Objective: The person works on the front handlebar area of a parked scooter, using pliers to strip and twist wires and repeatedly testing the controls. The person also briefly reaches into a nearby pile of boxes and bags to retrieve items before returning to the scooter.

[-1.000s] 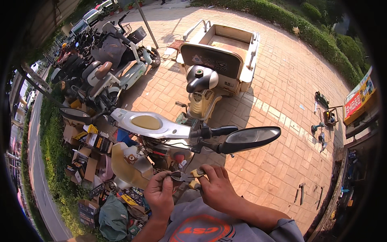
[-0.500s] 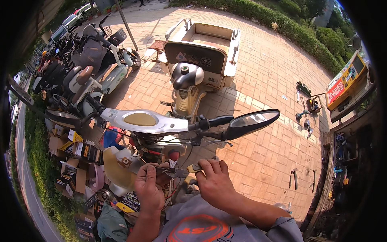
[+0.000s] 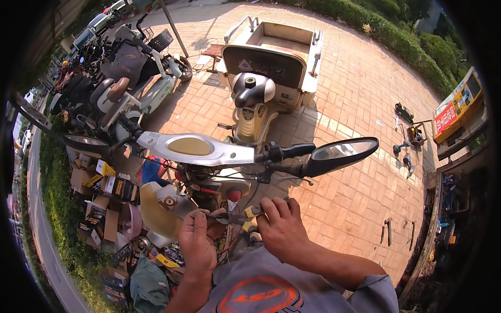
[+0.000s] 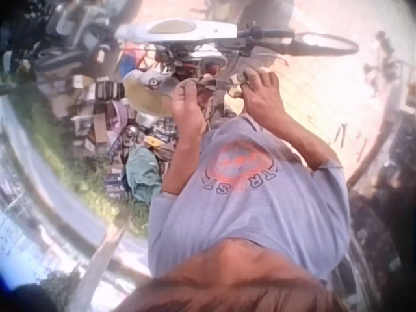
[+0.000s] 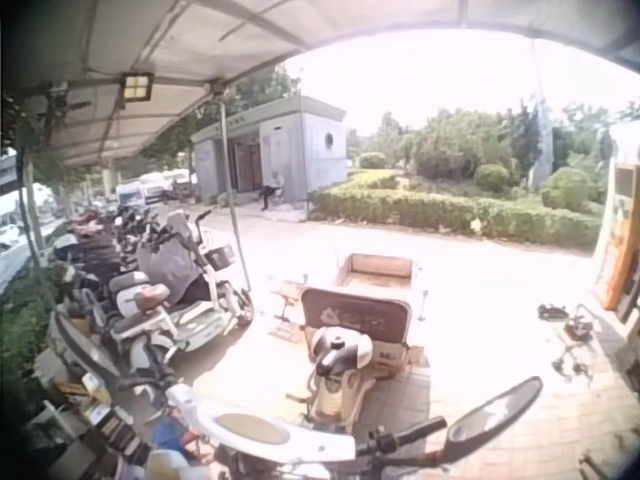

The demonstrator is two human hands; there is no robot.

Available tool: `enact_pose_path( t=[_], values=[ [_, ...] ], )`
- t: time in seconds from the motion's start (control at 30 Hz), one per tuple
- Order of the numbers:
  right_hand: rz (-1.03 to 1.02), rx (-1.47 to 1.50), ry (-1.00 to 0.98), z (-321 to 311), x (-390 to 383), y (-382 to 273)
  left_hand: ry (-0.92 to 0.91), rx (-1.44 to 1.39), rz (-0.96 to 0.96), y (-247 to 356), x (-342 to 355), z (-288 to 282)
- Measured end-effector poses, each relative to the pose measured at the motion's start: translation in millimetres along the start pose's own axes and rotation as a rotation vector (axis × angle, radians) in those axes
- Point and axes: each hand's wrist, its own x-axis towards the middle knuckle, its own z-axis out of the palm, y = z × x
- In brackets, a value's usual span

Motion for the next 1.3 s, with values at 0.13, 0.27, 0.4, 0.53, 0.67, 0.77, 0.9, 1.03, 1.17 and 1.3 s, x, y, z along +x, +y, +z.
enact_pose_path(
  t=[0.13,0.27,0.4,0.53,0.67,0.77,0.9,1.03,1.17,1.3],
  values=[
    [-0.018,-0.033,-0.045,-2,1,1,0.007,0.014,0.010,0,0,-2],
    [-0.019,-0.025,-0.072,-9,5,-2,0.002,0.004,0.013,3,-1,-3],
    [-0.029,-0.053,-0.101,-13,6,-3,0.003,-0.008,0.006,5,-1,-5],
    [-0.038,-0.033,-0.102,-12,7,-3,0.006,-0.008,0.004,6,-1,-5],
    [-0.048,0.000,-0.090,-8,6,-2,0.005,-0.024,-0.006,7,-2,-7],
    [-0.051,0.023,-0.092,-6,4,-1,-0.002,-0.029,-0.007,6,-2,-9],
    [-0.023,0.160,-0.113,1,-1,1,-0.027,-0.043,-0.015,5,-3,-4],
    [0.096,0.413,-0.110,6,-6,-4,-0.247,0.222,-0.027,-9,-4,-2],
    [0.141,0.379,-0.064,9,-9,-6,-0.293,0.879,0.252,-12,4,-10],
    [0.262,0.413,0.010,15,-11,-16,-0.257,0.926,0.309,-26,8,-12]
  ],
)
